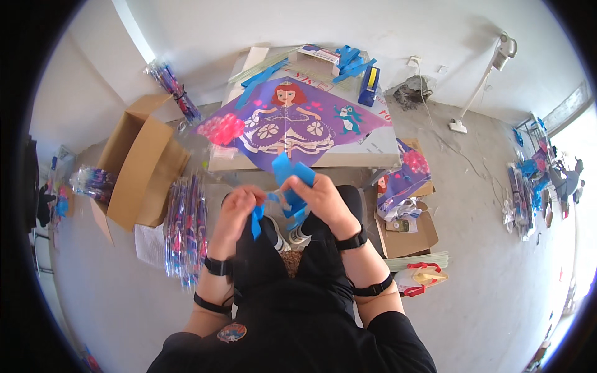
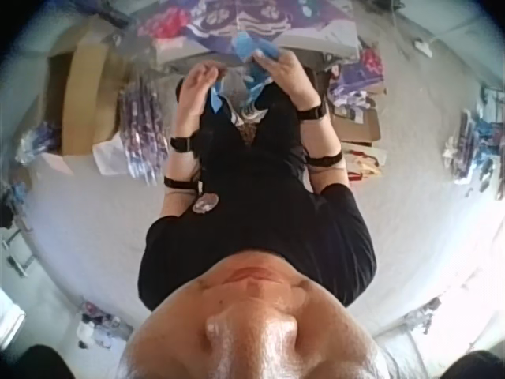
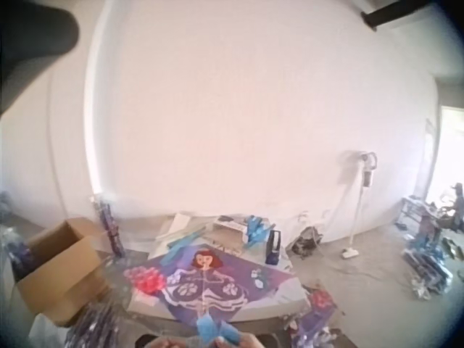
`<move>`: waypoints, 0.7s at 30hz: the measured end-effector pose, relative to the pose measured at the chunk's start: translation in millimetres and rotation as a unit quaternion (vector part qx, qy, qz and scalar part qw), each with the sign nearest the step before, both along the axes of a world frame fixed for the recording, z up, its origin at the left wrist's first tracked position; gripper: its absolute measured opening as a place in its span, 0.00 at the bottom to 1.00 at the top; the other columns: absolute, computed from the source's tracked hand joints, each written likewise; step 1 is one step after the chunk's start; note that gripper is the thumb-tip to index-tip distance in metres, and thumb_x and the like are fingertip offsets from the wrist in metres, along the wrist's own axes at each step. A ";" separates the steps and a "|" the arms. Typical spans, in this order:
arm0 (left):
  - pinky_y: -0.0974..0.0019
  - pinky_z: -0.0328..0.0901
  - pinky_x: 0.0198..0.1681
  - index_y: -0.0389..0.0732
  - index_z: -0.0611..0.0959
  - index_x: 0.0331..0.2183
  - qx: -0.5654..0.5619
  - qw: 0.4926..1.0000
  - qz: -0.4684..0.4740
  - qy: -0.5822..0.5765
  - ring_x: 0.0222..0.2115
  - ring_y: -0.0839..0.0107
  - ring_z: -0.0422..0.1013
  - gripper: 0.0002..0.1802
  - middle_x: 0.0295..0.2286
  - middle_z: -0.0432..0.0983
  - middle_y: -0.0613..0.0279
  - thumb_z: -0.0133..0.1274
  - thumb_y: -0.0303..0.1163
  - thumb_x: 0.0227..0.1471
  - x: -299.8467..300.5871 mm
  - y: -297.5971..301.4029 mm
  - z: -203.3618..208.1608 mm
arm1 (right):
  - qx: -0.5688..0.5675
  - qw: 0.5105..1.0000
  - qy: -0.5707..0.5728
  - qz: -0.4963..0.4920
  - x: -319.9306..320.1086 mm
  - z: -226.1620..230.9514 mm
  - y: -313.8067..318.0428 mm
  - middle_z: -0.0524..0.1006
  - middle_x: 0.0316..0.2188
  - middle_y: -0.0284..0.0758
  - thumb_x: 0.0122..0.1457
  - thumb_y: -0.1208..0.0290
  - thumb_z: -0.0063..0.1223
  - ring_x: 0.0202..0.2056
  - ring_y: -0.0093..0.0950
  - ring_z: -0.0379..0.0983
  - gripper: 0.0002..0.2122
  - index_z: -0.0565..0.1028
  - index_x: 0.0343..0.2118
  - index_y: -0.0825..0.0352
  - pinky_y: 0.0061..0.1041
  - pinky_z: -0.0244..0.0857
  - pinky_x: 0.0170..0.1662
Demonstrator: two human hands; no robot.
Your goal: Assembling a character-themed kite by attaching tails and structural components with tape.
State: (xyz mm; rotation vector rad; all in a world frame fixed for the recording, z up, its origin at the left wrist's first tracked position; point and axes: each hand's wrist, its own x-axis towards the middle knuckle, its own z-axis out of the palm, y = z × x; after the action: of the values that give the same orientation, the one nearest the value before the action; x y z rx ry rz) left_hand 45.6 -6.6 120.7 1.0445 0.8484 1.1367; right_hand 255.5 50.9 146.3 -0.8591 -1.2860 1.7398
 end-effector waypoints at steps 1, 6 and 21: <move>0.73 0.61 0.40 0.36 0.79 0.35 0.025 0.998 0.055 0.022 0.34 0.79 0.68 0.17 0.31 0.74 0.65 0.51 0.43 0.57 -1.3 8.3 1.8 | 0.035 0.997 -0.043 0.052 -0.1 2.3 -4.9 0.77 0.27 0.31 0.63 0.64 0.47 0.28 0.19 0.71 0.13 0.76 0.33 0.71 0.20 0.66 0.33; 0.72 0.63 0.35 0.34 0.80 0.29 0.053 0.972 0.012 0.230 0.30 0.78 0.69 0.27 0.25 0.75 0.65 0.42 0.49 0.61 11.1 22.9 14.5 | 0.131 0.949 -0.246 0.146 -0.6 3.0 -18.1 0.77 0.24 0.33 0.59 0.71 0.52 0.27 0.19 0.71 0.07 0.78 0.30 0.68 0.21 0.64 0.33; 0.73 0.68 0.40 0.40 0.71 0.51 -0.182 0.970 0.047 -0.155 0.37 0.74 0.73 0.22 0.37 0.77 0.60 0.54 0.27 0.54 22.6 35.0 -5.3 | 0.223 0.889 -0.316 0.246 -3.8 -46.1 -35.7 0.75 0.27 0.41 0.58 0.68 0.53 0.29 0.38 0.73 0.09 0.76 0.34 0.68 0.30 0.65 0.35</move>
State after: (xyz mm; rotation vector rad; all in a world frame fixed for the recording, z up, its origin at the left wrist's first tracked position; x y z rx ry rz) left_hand 68.2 28.4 115.4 0.5127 0.8199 1.1338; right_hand 251.8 15.2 100.2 -0.9020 -2.4041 1.4427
